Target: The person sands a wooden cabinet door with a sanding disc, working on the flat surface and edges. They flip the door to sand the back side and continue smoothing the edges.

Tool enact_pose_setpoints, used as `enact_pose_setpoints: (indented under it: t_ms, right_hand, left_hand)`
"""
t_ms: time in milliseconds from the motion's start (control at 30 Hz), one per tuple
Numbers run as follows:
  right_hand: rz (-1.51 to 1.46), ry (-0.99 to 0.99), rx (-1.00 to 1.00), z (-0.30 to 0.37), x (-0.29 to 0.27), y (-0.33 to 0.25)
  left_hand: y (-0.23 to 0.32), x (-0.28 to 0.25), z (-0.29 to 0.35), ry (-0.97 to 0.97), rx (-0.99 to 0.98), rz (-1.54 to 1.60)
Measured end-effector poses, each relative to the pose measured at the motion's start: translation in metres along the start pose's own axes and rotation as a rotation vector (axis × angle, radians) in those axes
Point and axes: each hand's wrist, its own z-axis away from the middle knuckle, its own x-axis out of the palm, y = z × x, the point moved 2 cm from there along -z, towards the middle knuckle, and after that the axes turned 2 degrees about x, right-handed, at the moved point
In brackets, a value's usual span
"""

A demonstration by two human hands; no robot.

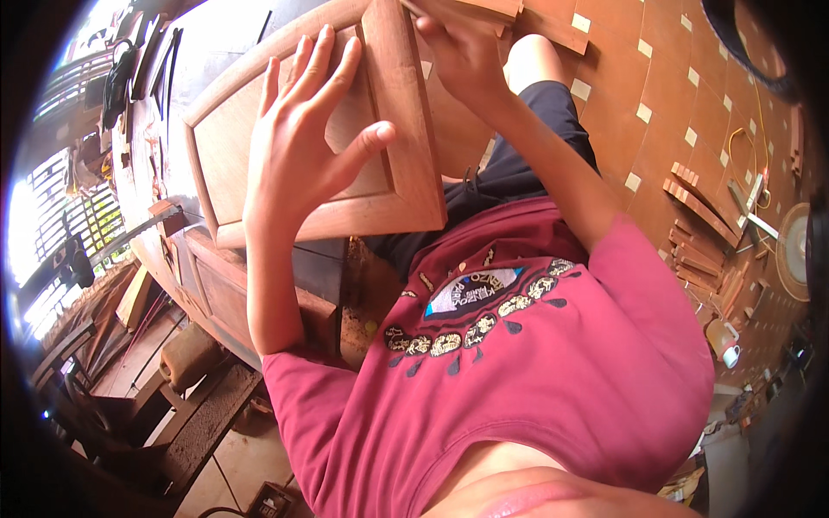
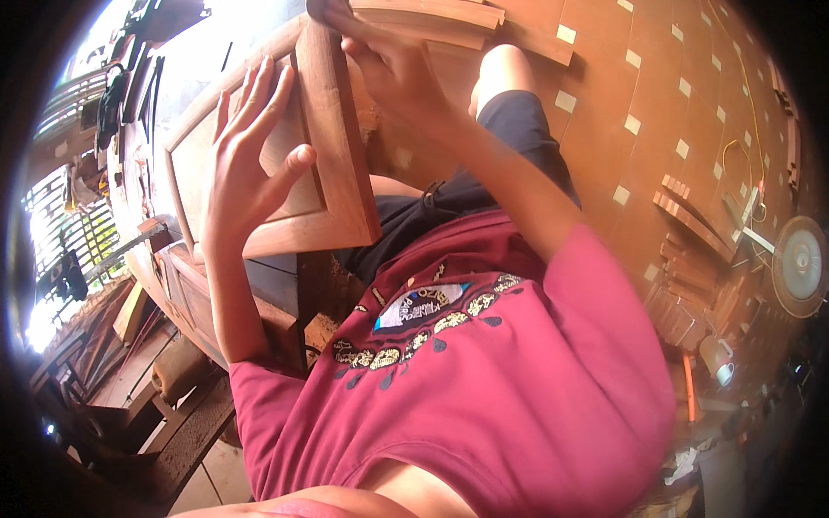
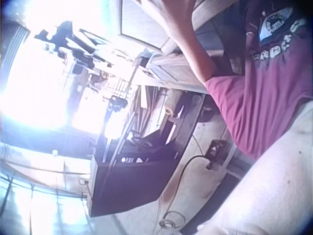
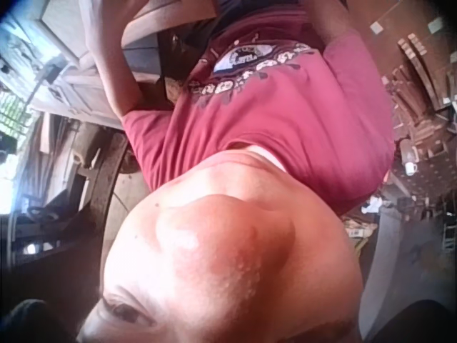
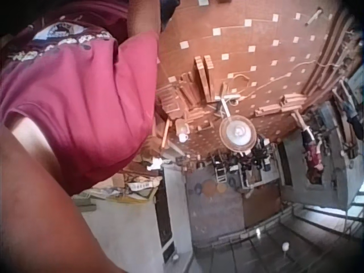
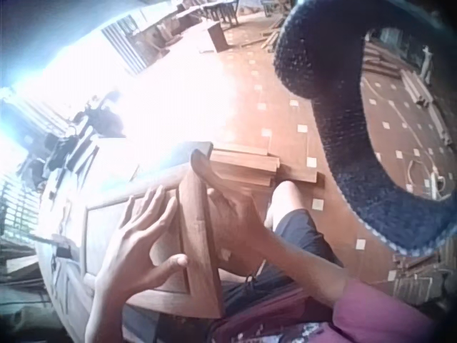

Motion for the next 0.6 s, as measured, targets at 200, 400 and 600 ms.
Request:
enact_pose_setpoints:
  t_ms: [200, 400, 600]
  right_hand:
    - [0.182, 0.037, -0.087, 0.070, 0.001, -0.032]
    - [-0.038, 0.055, 0.123, 0.012, 0.009, 0.000]
    - [0.071, 0.013, -0.015, 0.053, 0.001, -0.035]
  left_hand:
    - [0.000, -0.003, -0.001, -0.025, 0.013, -0.015]
    - [-0.004, 0.002, -0.002, -0.019, 0.024, 0.043]
    - [-0.004, 0.000, -0.001, -0.022, 0.009, 0.079]
